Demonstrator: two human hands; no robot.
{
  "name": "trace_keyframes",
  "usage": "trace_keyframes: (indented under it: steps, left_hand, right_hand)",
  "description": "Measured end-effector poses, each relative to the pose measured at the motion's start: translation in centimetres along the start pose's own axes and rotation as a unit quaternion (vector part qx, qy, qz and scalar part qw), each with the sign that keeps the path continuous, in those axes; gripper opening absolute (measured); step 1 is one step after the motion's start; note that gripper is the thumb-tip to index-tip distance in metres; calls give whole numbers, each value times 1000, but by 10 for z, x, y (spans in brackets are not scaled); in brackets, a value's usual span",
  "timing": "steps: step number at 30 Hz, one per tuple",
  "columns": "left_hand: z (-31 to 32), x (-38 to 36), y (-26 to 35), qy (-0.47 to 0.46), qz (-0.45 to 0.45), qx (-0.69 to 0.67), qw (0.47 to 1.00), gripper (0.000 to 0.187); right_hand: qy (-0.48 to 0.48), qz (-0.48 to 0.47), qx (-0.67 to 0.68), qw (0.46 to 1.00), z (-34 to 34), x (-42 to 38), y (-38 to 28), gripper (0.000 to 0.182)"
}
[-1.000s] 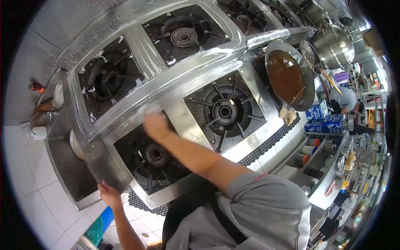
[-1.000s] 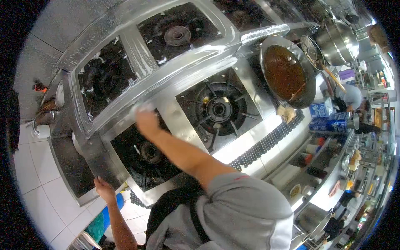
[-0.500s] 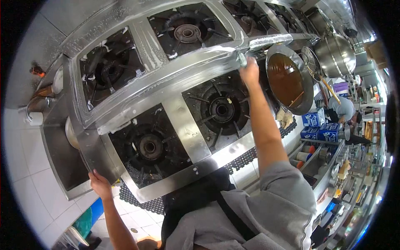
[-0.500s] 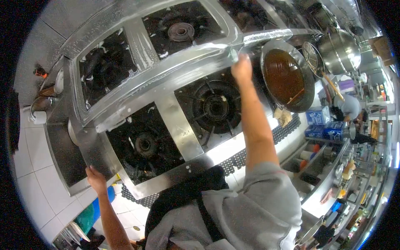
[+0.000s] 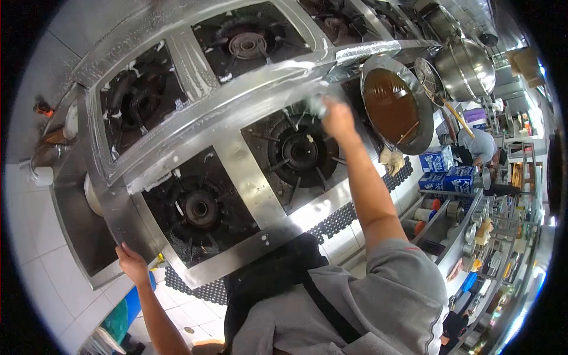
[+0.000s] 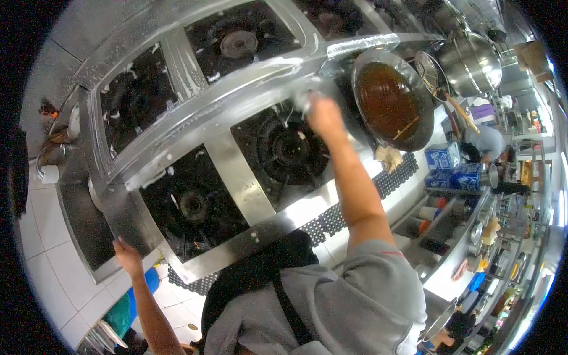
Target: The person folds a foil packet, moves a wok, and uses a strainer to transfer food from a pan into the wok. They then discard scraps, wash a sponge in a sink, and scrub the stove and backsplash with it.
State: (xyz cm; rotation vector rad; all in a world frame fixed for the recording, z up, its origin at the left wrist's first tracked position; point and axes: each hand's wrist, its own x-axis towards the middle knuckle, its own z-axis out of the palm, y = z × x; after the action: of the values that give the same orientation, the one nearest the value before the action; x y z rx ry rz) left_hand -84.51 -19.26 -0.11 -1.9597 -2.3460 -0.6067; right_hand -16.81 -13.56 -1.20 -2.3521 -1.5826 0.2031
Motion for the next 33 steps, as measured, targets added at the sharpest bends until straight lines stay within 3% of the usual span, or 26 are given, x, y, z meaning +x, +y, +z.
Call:
trace_keyframes:
  steps: [1,2,3,5,8,11,13,15,17,18,19,21,22,25,28,29,31,33]
  left_hand:
    - [-2,2,3,3,2,5,1000,28]
    - [-2,2,6,6,6,9,1000,28]
    - [0,2,3,2,8,11,1000,28]
    - [3,3,-5,-1,1,5,1000,29]
    - [-2,3,5,-2,-9,10,1000,30]
    - [-2,2,10,18,10,7,1000,30]
    - [1,2,5,22,17,7,1000,30]
    - [0,2,1,24,31,6,999,29]
    - [-1,2,-1,-1,11,8,1000,27]
    - [-2,1,1,0,8,8,1000,27]
    - [-3,1,4,5,14,6,1000,27]
    - [-3,1,3,9,16,5,1000,27]
    - [-2,1,2,11,14,3,1000,27]
    - [0,3,2,15,15,-9,1000,26]
    - [-1,3,-2,13,25,-24,999,26]
    - [-1,2,-3,9,31,-32,999,25]
    - [0,2,-3,10,24,-28,999,25]
    - [0,2,0,13,20,-25,999,25]
  right_hand:
    - [104,-49,1,993,17,20,31,29]
    - [115,-16,27,993,7,35,29,27]
    - [107,-10,-22,994,19,53,48,23]
    - [-4,60,-98,993,54,67,77,22]
    - [-34,61,-159,985,55,14,55,21]
    - [-73,-8,-109,991,26,-37,34,22]
    - [27,-161,-61,985,25,-48,23,23]
    - [-15,-185,-75,980,39,-50,16,19]
    - [-56,-338,-290,894,73,-43,25,15]
    - [-73,-338,-376,860,77,-47,17,13]
    - [-74,-341,-375,859,72,-47,4,13]
    - [-267,-276,-433,816,59,-45,-16,15]
    - [-223,-321,-405,826,58,-46,-18,16]
    - [-169,-301,-378,859,34,-41,-35,13]
    - [-166,-182,-262,933,-5,-29,-31,21]
    - [-101,-154,-191,964,-11,-27,-12,21]
    - [-5,-112,-215,970,-28,-25,9,24]
    - [73,-92,-127,985,-20,-16,29,36]
